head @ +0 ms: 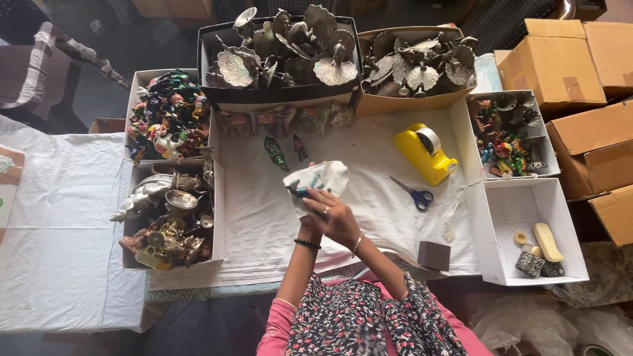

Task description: The person sits at a table and wipes small decorative figurines with a white cloth. They handle several items one by one, including a green figurine and a blue figurine, wiping them thoroughly before placing them on the table.

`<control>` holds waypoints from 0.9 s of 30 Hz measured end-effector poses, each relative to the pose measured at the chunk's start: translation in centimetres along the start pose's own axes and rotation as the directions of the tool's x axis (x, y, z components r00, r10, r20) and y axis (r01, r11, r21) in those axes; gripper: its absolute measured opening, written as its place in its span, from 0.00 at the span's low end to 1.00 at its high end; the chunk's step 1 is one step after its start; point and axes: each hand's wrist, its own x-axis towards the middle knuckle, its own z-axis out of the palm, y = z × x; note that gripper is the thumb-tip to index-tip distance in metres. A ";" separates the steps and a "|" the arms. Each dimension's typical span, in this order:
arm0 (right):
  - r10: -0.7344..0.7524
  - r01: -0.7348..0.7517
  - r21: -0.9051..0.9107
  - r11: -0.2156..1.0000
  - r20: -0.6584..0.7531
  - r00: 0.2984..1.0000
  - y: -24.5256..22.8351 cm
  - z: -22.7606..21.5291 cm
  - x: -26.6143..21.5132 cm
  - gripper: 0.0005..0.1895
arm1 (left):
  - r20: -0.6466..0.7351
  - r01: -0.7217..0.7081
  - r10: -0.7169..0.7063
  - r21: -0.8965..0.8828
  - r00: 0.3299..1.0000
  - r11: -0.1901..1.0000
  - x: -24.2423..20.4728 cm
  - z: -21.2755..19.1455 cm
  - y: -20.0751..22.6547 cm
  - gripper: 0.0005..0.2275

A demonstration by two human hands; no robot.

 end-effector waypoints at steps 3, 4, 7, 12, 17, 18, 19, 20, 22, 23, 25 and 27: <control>-0.106 0.109 -0.057 0.992 0.061 0.992 0.0 0.0 1.6 0.20 | 0.210 0.035 -0.062 0.130 0.976 0.991 0.0 1.0 0.0 0.28; -0.052 0.052 -0.077 0.996 -0.001 0.999 0.3 -0.4 1.9 0.21 | -0.015 0.045 -0.045 0.013 0.999 0.999 -0.1 1.9 0.1 0.27; 0.060 -0.066 -0.083 0.994 -0.074 0.995 0.6 -1.1 1.7 0.23 | -0.199 0.037 -0.040 -0.022 0.979 0.999 0.2 3.9 0.9 0.26; -0.071 0.065 -0.087 0.994 -0.063 0.995 -0.5 0.3 0.7 0.23 | -0.009 0.050 -0.049 0.074 0.999 0.996 -0.1 -1.0 0.8 0.24; -0.015 0.010 -0.062 0.998 -0.081 0.997 -0.5 -0.4 3.1 0.21 | -0.164 0.026 -0.035 -0.055 0.986 0.998 -0.8 -1.3 1.6 0.26; -0.018 0.014 -0.060 0.998 -0.079 0.997 -0.4 -0.3 2.7 0.21 | -0.162 0.023 -0.031 -0.052 0.986 0.998 -0.6 0.2 1.6 0.26; 0.052 -0.056 -0.048 0.997 -0.073 0.996 -0.2 -0.4 2.2 0.21 | -0.134 -0.005 0.017 0.089 0.991 0.996 -0.5 1.6 1.3 0.26; 0.123 -0.125 -0.038 0.991 -0.066 0.990 0.0 -0.5 1.7 0.21 | -0.100 -0.037 0.062 0.227 0.993 0.973 -0.3 3.0 1.2 0.27; 0.046 -0.046 -0.011 0.999 -0.022 0.999 -0.5 -0.2 0.8 0.21 | -0.093 -0.038 0.063 0.247 0.994 0.968 -0.2 5.8 0.4 0.27; -0.033 0.033 0.020 0.999 0.016 0.999 -0.7 -0.2 0.4 0.20 | -0.084 -0.036 0.061 0.269 0.995 0.962 -0.1 7.2 0.0 0.27; -0.046 0.046 -0.004 0.999 0.010 0.999 -0.9 -0.3 1.6 0.21 | -0.088 -0.084 0.163 0.570 0.983 0.818 -0.8 1.8 0.4 0.26; -0.060 0.060 -0.022 0.998 -0.001 0.998 -0.9 -0.5 2.6 0.21 | -0.059 -0.105 0.258 0.811 0.964 0.575 -1.1 -0.3 0.7 0.24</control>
